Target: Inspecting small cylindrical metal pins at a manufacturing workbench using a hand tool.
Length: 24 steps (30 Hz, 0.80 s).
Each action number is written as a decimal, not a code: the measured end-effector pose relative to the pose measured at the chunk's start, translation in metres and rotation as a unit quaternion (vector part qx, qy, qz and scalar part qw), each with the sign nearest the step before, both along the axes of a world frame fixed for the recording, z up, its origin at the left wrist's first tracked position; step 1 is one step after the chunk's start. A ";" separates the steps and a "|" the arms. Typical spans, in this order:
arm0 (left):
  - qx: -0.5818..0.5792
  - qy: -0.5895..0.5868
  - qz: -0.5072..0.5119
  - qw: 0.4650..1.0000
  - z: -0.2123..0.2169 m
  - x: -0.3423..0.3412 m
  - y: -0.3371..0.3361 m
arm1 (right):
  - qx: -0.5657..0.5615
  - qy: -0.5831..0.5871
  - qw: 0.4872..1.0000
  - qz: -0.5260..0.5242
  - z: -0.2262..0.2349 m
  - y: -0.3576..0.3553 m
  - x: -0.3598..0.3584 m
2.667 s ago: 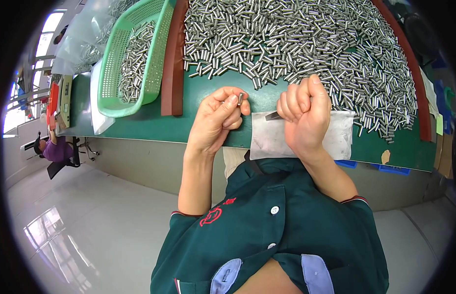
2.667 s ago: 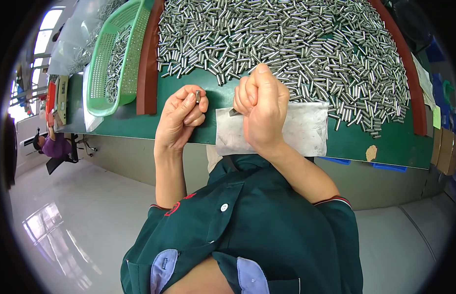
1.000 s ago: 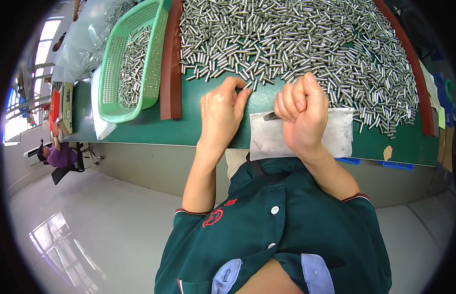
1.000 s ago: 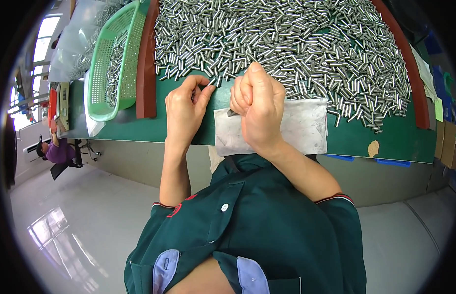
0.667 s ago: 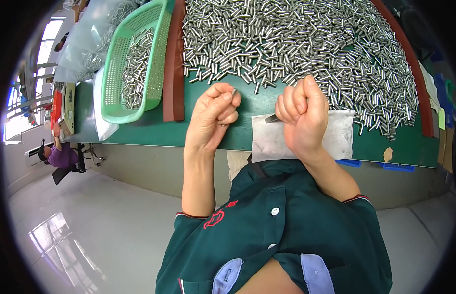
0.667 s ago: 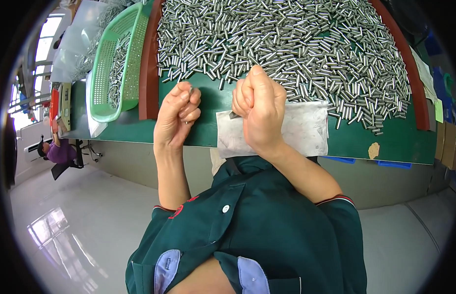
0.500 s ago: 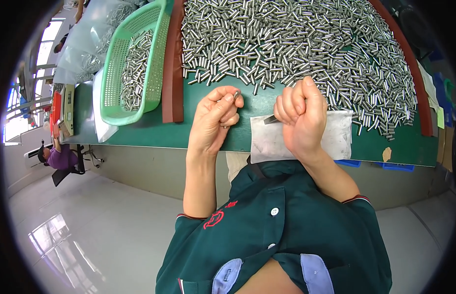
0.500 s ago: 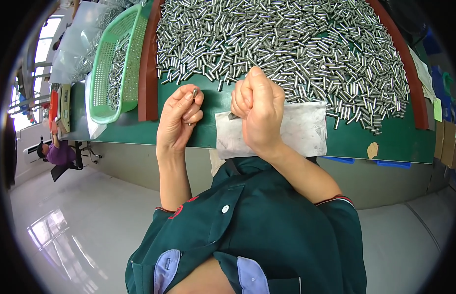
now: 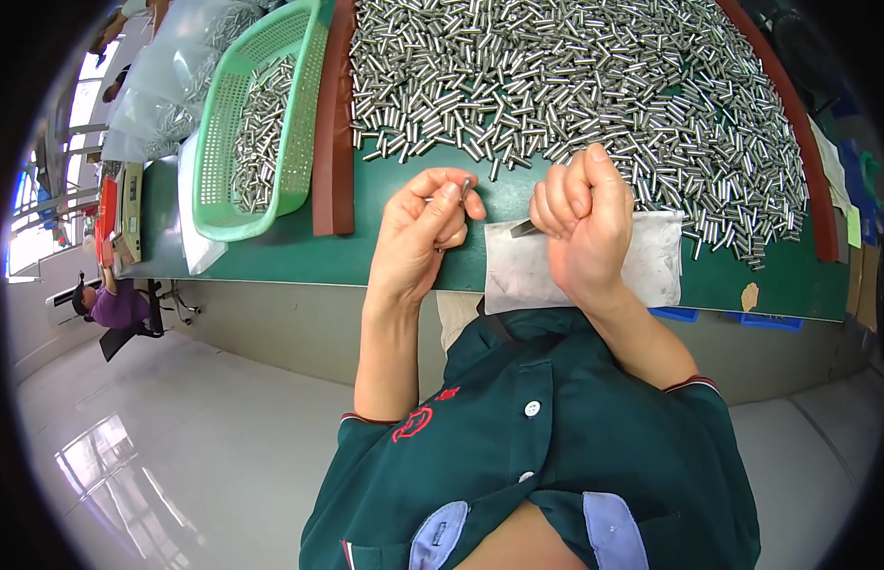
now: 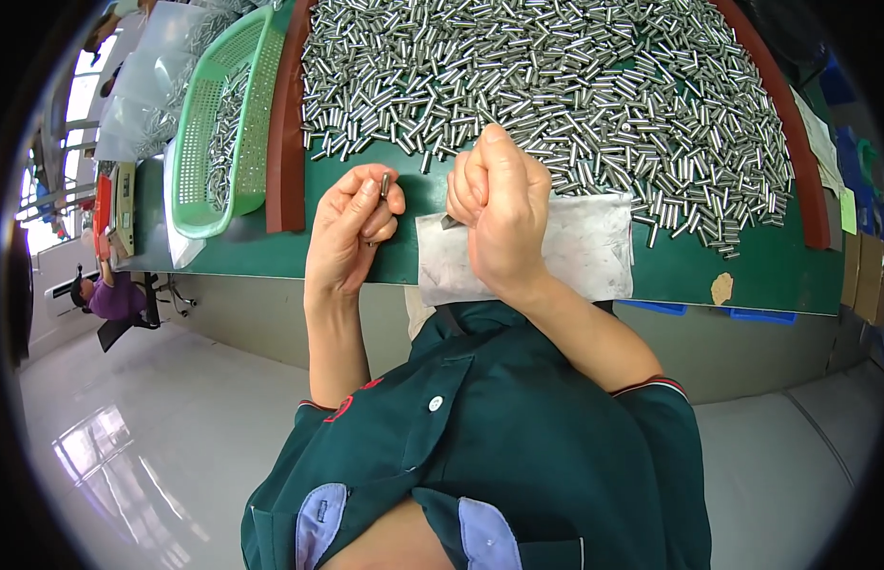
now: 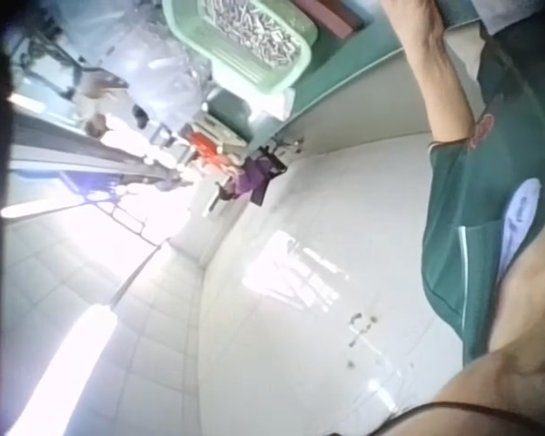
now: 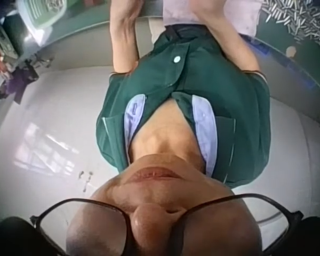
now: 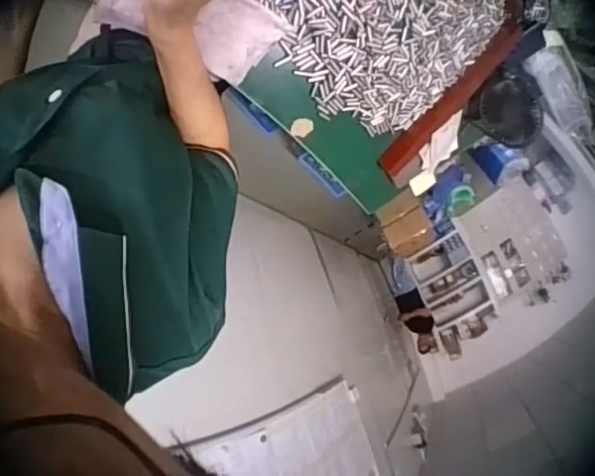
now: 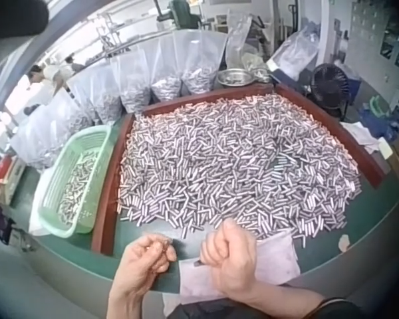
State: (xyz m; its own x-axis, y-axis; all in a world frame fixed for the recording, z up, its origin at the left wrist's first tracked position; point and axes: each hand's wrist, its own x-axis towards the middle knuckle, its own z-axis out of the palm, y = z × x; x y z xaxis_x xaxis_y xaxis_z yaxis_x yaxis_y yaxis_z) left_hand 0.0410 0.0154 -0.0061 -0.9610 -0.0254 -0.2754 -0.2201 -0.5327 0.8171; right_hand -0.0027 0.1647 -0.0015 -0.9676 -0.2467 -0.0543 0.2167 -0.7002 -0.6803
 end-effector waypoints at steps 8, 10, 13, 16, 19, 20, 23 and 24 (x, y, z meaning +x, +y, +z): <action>-0.518 0.089 -0.073 0.848 0.009 0.021 0.030 | -0.007 -0.001 1.000 0.007 0.000 0.001 -0.002; -0.572 0.090 -0.065 0.813 0.009 0.023 0.035 | -0.007 -0.003 1.000 0.012 -0.001 0.002 -0.002; -0.615 0.088 -0.080 0.780 0.008 0.022 0.037 | -0.019 -0.006 1.000 -0.003 -0.003 0.004 -0.003; -0.615 0.095 -0.052 0.781 0.003 0.023 0.038 | -0.022 -0.003 1.000 -0.010 -0.003 0.006 -0.002; -0.606 0.094 -0.030 0.789 -0.001 0.024 0.039 | -0.021 -0.012 1.000 -0.003 -0.004 0.008 -0.002; -0.608 0.094 -0.026 0.788 -0.001 0.024 0.038 | -0.026 -0.017 1.000 0.002 -0.004 0.008 -0.002; -0.610 0.095 -0.021 0.786 -0.002 0.024 0.039 | -0.065 -0.035 0.997 -0.010 -0.004 0.008 -0.002; -0.610 0.097 -0.020 0.786 -0.002 0.024 0.039 | -0.065 -0.035 0.997 -0.011 -0.004 0.007 -0.002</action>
